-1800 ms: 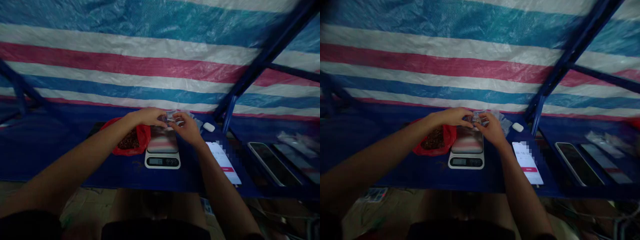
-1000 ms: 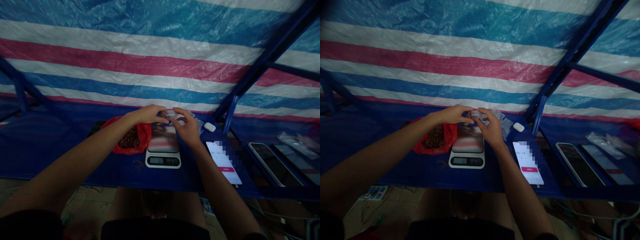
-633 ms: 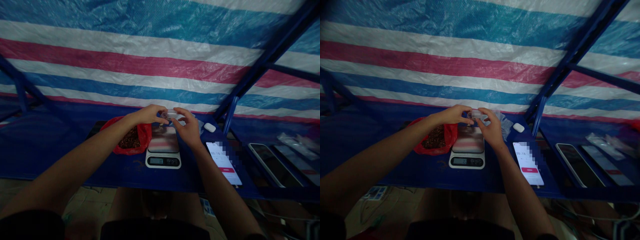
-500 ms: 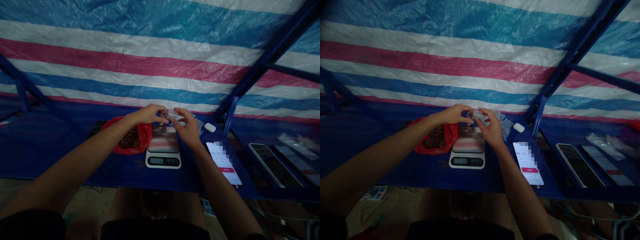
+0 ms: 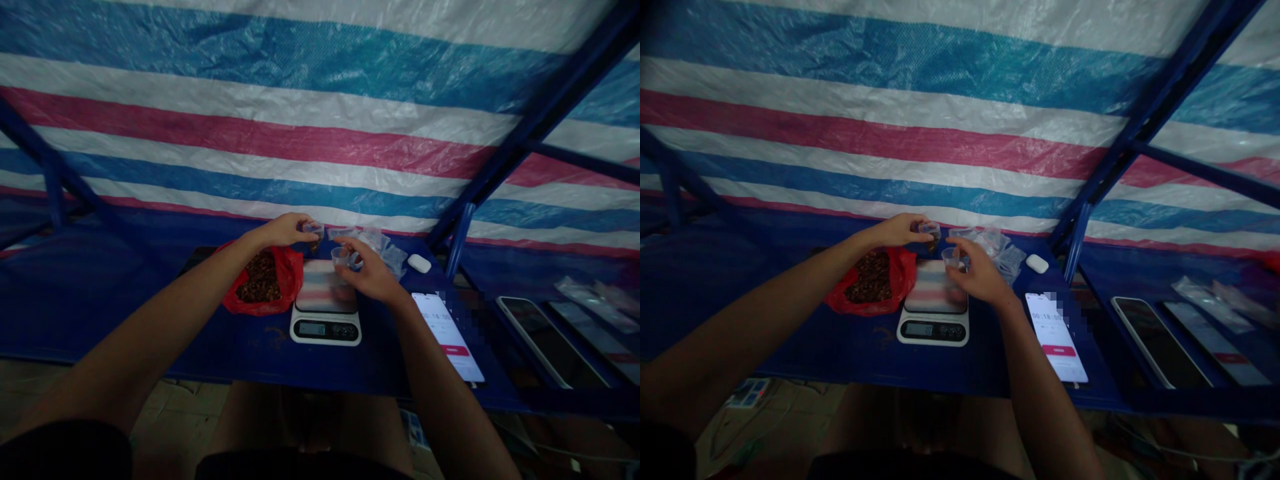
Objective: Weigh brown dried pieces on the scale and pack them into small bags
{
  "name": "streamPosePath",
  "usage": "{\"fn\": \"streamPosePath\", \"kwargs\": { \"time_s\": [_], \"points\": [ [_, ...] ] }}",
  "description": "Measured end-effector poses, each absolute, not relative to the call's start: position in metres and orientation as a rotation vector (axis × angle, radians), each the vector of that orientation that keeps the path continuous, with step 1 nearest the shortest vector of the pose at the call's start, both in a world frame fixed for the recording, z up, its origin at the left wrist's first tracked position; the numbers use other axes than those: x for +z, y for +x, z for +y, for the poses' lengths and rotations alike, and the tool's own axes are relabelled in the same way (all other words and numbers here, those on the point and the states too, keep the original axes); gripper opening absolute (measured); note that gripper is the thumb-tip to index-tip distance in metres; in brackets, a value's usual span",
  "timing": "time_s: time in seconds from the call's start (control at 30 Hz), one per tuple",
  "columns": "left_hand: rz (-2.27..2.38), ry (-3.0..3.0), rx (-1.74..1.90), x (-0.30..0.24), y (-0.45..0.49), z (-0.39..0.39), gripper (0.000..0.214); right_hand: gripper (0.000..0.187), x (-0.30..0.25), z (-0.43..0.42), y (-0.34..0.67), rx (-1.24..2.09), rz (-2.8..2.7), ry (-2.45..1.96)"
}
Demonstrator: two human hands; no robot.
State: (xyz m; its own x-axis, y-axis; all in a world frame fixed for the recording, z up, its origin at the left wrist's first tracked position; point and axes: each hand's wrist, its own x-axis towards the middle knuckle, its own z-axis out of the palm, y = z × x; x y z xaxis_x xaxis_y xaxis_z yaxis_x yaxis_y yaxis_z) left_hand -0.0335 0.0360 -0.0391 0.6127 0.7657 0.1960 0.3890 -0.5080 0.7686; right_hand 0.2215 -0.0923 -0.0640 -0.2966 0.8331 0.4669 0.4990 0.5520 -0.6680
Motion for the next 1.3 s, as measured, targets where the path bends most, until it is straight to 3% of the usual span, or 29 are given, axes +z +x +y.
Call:
{"fn": "streamPosePath", "kwargs": {
  "time_s": [0.17, 0.33, 0.57, 0.77, 1.3],
  "points": [
    [0.964, 2.079, 0.808, -0.038, -0.040, 0.036, 0.036, 0.038, -0.067, -0.095, 0.218, 0.592, -2.096, -1.080],
    [0.987, 2.072, 0.846, -0.035, -0.036, 0.033, 0.053, 0.048, -0.066, -0.098, 0.214, 0.616, -2.065, -1.101],
    [1.022, 2.155, 0.900, -0.033, -0.022, 0.021, 0.034, 0.028, -0.066, -0.086, 0.216, 0.488, -1.747, -1.161],
    [1.122, 2.071, 1.133, -0.019, -0.016, 0.010, 0.032, 0.032, -0.072, -0.064, 0.219, 0.493, -1.539, -1.221],
    [1.115, 1.790, 1.459, -0.045, -0.019, -0.011, 0.029, 0.021, -0.010, -0.005, 0.209, 0.610, -2.053, -1.116]
  ]
}}
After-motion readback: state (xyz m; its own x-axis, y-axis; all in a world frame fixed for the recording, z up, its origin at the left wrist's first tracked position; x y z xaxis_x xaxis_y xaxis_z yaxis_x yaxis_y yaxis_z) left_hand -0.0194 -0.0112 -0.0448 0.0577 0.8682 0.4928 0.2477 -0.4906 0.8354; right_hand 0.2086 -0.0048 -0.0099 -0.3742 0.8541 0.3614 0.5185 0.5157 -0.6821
